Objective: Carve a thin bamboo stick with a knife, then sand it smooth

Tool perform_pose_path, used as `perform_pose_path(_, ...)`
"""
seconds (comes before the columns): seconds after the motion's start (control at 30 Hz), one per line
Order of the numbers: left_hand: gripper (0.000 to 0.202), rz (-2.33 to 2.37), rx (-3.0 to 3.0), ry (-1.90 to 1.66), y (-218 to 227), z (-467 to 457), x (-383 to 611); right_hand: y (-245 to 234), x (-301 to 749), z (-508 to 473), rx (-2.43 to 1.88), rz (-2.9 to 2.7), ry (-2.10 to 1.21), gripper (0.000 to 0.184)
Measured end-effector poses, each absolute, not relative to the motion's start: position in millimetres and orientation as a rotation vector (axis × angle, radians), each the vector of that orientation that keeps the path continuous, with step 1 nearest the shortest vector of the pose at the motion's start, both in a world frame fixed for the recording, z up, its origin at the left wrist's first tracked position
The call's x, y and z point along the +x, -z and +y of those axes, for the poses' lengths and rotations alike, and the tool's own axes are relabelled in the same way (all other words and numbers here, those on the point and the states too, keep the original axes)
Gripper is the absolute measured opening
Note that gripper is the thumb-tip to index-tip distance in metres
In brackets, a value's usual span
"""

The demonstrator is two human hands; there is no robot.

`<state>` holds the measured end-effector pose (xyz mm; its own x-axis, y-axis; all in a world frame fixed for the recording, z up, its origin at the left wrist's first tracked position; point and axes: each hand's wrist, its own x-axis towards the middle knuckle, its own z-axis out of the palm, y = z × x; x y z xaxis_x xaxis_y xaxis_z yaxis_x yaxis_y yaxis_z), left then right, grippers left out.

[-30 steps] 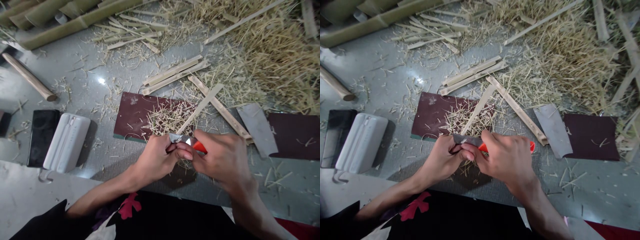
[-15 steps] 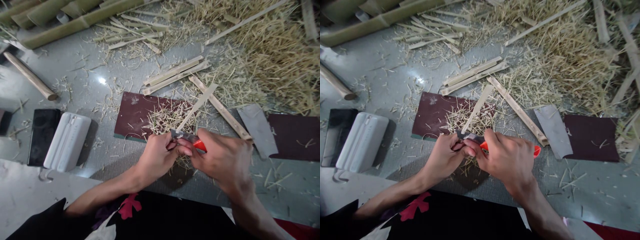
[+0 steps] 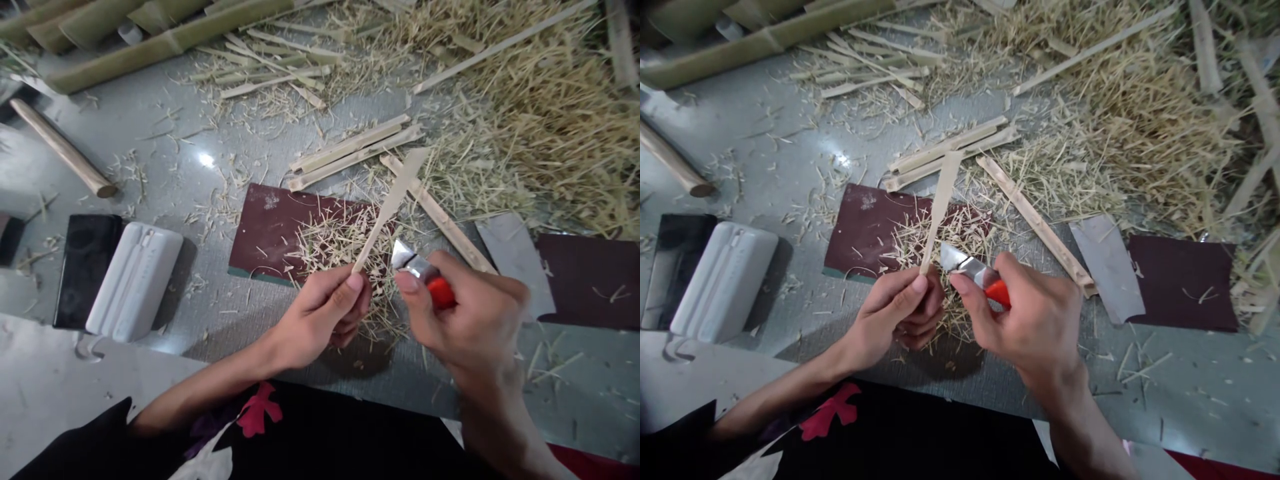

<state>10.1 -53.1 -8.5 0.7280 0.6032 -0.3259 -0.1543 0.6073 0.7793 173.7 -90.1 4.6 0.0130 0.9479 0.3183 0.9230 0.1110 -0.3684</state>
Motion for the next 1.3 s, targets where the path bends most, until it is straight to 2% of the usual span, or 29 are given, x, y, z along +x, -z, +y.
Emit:
perform_pose_path(0.33, 0.018, 0.579, 0.769, -0.447, 8, -51, 8, -2, 179, -91, -1.705, -2.127, -0.269, 0.042)
perform_pose_path(0.47, 0.019, 0.613, 0.757, -0.436, 9, -50, 7, -3, 182, -90, -1.639, -2.221, -0.361, 0.040)
perform_pose_path(0.73, 0.022, 0.611, 0.708, -0.433, 11, -46, 7, -2, 184, -90, -1.703, -2.198, -0.240, 0.041)
perform_pose_path(0.9, 0.007, 0.628, 0.800, -0.451, 4, -48, 9, -1, 185, -90, -1.742, -2.187, -0.220, 0.043)
perform_pose_path(1.07, 0.007, 0.720, 1.055, -0.470, 1, -48, 10, 0, 184, -90, -1.766, -2.182, -0.231, 0.046)
perform_pose_path(1.3, 0.017, 0.747, 1.172, -0.451, 3, -47, 6, -2, 182, -92, -1.756, -2.172, -0.279, 0.047)
